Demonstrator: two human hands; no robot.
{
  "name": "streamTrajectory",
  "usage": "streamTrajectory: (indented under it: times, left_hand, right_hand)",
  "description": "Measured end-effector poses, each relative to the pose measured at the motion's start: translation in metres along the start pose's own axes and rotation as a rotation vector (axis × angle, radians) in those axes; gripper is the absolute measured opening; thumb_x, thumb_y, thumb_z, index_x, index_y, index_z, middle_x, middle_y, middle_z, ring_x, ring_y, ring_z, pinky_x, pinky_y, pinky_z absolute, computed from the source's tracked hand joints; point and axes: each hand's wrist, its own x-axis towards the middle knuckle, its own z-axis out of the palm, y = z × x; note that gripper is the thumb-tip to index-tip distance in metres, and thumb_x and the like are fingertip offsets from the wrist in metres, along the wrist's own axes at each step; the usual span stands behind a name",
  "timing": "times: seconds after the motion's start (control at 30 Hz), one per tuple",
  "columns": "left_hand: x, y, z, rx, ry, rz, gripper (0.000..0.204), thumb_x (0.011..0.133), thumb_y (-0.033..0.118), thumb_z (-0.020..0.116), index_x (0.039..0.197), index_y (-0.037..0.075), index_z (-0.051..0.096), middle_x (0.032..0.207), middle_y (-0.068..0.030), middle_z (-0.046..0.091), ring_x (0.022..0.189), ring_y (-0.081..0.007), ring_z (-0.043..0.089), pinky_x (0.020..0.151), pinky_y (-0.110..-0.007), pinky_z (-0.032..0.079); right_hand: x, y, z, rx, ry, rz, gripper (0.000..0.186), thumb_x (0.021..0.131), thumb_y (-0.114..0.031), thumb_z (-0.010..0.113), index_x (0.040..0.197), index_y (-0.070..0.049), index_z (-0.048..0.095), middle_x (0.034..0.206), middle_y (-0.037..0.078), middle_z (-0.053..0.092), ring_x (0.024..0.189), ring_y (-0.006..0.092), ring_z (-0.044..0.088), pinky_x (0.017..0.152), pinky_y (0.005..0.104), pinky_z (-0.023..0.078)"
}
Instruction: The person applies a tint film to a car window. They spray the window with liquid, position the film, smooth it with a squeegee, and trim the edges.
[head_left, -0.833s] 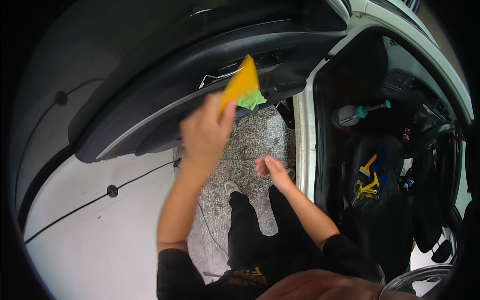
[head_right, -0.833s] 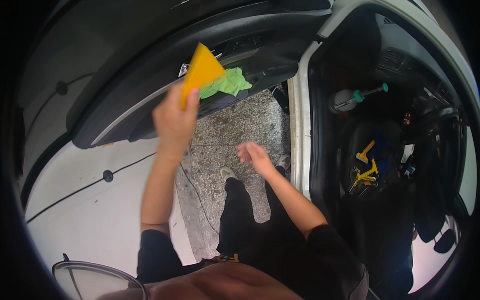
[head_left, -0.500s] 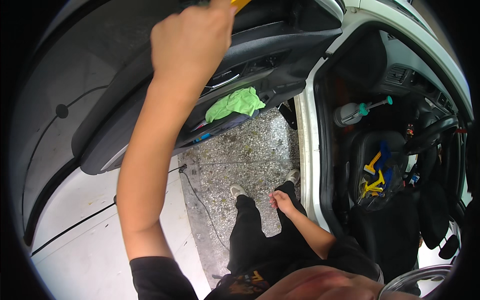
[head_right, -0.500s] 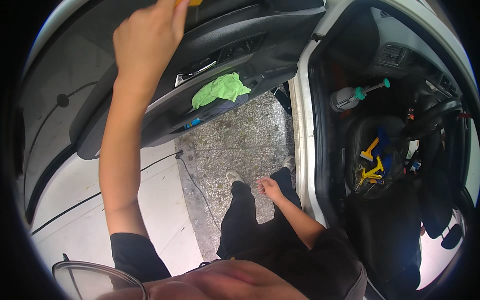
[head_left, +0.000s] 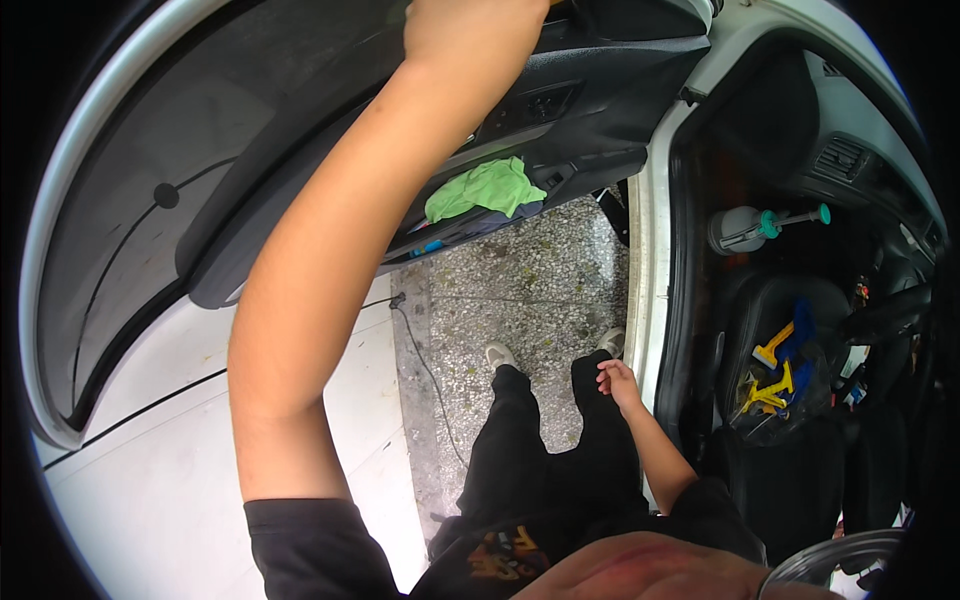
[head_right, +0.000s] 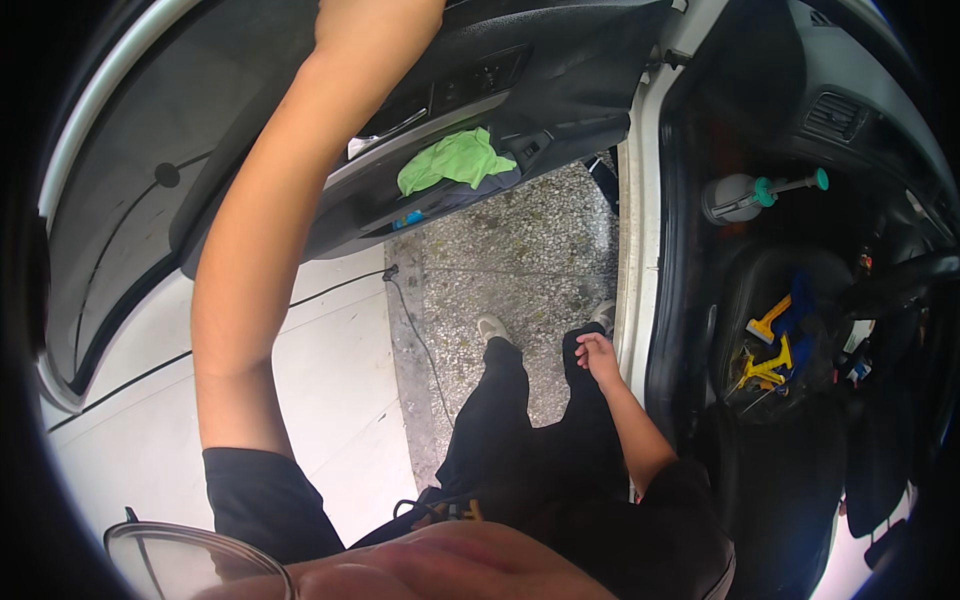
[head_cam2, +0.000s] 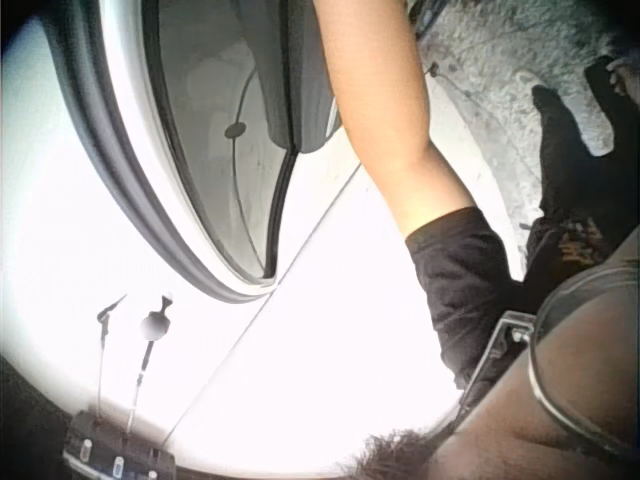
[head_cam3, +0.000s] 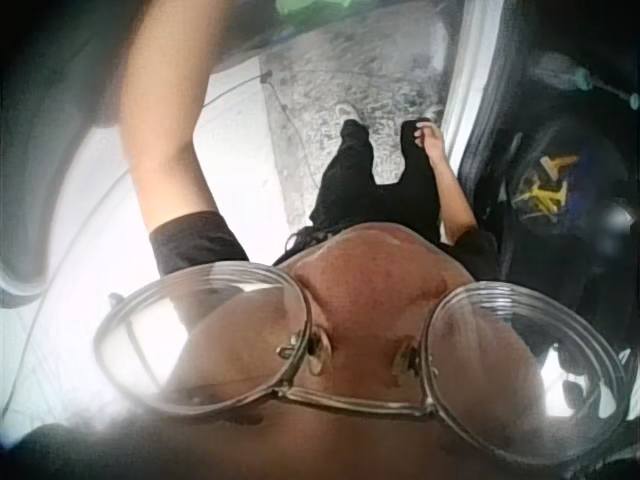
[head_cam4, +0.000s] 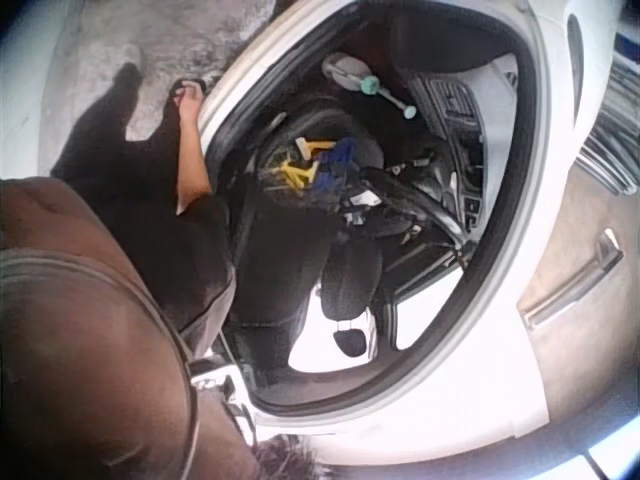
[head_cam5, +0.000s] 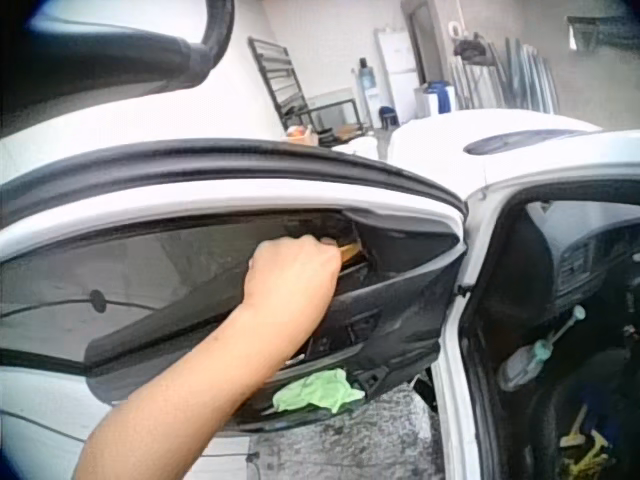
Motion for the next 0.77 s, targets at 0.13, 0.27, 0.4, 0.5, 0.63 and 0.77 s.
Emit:
streamTrajectory:
  times: [0.13, 0.27, 0.4, 0.5, 0.63, 0.77]
  left_hand:
    - [0.013, 0.011, 0.014, 0.075, -0.139, 0.093, 0.014, 0.077, 0.012, 0.055, 0.072, 0.009, 0.069, 0.071, -0.0093, 0.067, 0.064, -0.0230, 0.067, 0.056, -0.037, 0.053]
    - [0.021, 0.007, 0.021, 0.023, -0.043, 0.238, 0.017, 0.086, 0.019, 0.053, 0.102, 0.014, 0.058, 0.065, -0.0080, 0.065, 0.059, -0.0267, 0.066, 0.048, -0.036, 0.051]
    - [0.011, -0.011, 0.013, 0.015, -0.140, 0.381, 0.030, 0.084, 0.010, 0.050, 0.114, 0.014, 0.055, 0.070, -0.0097, 0.067, 0.065, -0.0258, 0.067, 0.053, -0.035, 0.053]
    - [0.015, -0.016, 0.024, 0.077, -0.162, 0.418, 0.037, 0.083, 0.012, 0.052, 0.120, 0.014, 0.054, 0.072, -0.0086, 0.067, 0.066, -0.0276, 0.067, 0.055, -0.035, 0.053]
    - [0.025, 0.006, -0.004, 0.160, -0.242, 0.406, 0.011, 0.073, 0.007, 0.058, 0.075, 0.007, 0.069, 0.074, -0.0129, 0.067, 0.074, -0.0274, 0.067, 0.065, -0.037, 0.053]
    - [0.002, -0.021, -0.010, 0.178, -0.490, 0.422, 0.018, 0.065, 0.015, 0.069, 0.080, 0.005, 0.070, 0.081, -0.0140, 0.068, 0.079, -0.0280, 0.067, 0.070, -0.038, 0.054]
  right_hand:
    - [0.004, 0.011, -0.008, 0.019, -0.041, 0.014, 0.021, 0.096, -0.015, 0.037, 0.096, -0.008, 0.057, 0.071, 0.002, 0.058, 0.056, 0.0097, 0.053, 0.051, 0.0225, 0.043]
    - [0.002, 0.015, -0.015, 0.043, -0.031, 0.018, 0.021, 0.096, -0.015, 0.037, 0.096, -0.008, 0.057, 0.071, 0.002, 0.058, 0.055, 0.0097, 0.053, 0.049, 0.0223, 0.043]
    - [0.001, 0.029, -0.027, 0.074, 0.013, 0.049, 0.019, 0.094, -0.014, 0.039, 0.097, -0.007, 0.057, 0.071, 0.003, 0.058, 0.051, 0.0093, 0.052, 0.047, 0.0220, 0.042]
    - [0.000, 0.039, -0.029, 0.025, -0.010, 0.082, 0.021, 0.096, -0.016, 0.038, 0.096, -0.008, 0.057, 0.071, 0.002, 0.058, 0.052, 0.0096, 0.053, 0.048, 0.0222, 0.043]
    - [0.001, 0.046, -0.035, 0.027, -0.055, 0.071, 0.022, 0.097, -0.016, 0.037, 0.096, -0.008, 0.057, 0.070, 0.003, 0.058, 0.053, 0.0104, 0.053, 0.047, 0.0233, 0.043]
    - [0.007, 0.052, -0.029, -0.036, -0.036, 0.049, 0.019, 0.094, -0.015, 0.041, 0.098, -0.006, 0.057, 0.070, 0.005, 0.059, 0.054, 0.0100, 0.054, 0.045, 0.0226, 0.042]
